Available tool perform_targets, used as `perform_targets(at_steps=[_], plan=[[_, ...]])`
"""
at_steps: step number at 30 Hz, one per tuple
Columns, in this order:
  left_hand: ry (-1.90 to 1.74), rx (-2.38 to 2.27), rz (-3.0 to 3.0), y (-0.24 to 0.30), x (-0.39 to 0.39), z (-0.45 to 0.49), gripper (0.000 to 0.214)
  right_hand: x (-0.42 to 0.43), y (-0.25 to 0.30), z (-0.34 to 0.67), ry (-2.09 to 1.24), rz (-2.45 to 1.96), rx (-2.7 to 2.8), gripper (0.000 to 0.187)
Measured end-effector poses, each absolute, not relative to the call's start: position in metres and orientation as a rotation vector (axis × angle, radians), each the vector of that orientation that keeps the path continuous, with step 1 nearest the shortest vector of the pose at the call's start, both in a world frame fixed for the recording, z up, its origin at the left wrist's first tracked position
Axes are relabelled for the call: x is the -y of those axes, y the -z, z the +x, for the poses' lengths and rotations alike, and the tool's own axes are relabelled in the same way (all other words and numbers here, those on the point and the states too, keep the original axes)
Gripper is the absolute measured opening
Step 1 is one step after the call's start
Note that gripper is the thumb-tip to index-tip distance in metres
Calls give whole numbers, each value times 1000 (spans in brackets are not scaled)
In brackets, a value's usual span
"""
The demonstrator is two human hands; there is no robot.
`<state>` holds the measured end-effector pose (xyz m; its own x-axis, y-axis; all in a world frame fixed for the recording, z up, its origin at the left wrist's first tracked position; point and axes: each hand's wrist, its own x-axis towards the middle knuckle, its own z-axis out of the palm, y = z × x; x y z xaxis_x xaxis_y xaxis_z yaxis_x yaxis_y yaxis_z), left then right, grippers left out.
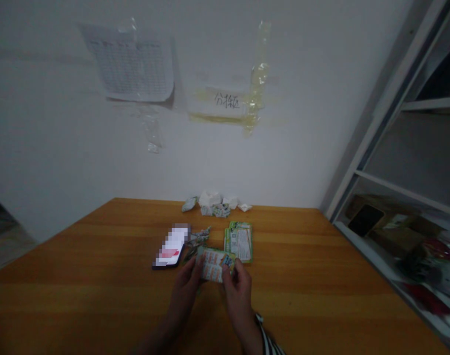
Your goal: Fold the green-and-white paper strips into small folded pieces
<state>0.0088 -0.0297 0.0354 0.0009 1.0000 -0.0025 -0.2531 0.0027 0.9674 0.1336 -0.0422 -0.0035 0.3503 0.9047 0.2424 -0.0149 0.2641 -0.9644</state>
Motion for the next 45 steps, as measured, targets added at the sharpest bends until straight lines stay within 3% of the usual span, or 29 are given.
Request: perform_targets(at_steps=[6,10,11,13,14,17,24,30,45], plan=[[-1336,-1085,1154,-32,24,4,42,41,2,131,-816,-1059,1033,25],[-1287,-1112,1525,-30,15,-4,38,36,-9,144,-630,-1075,1121,53],[-1218,-1073,1635,-29,13,-6,36,35,-11,149,-647,-1109,1228,52],[-1072,-986,1797,-29,11,-8,33,33,-12,160,-766,-1144,1534,23],[-1024,-958,1834,-29,10,-9,32,33,-12,164,-791,-1167,1660,19],[-1037,-953,1745,-29,8,-8,25,32,-8,169,-673,-1257,1810,34],[-1005,-995,1165,-21,-3,-10,45,31,0,157,-559,-1368,1623,43],[-1020,-955,1118,-16,3,-4,45,35,4,147,-493,-1402,1531,42],[-984,-988,1258,-14,15,4,36,31,11,150,-705,-1302,1064,49]])
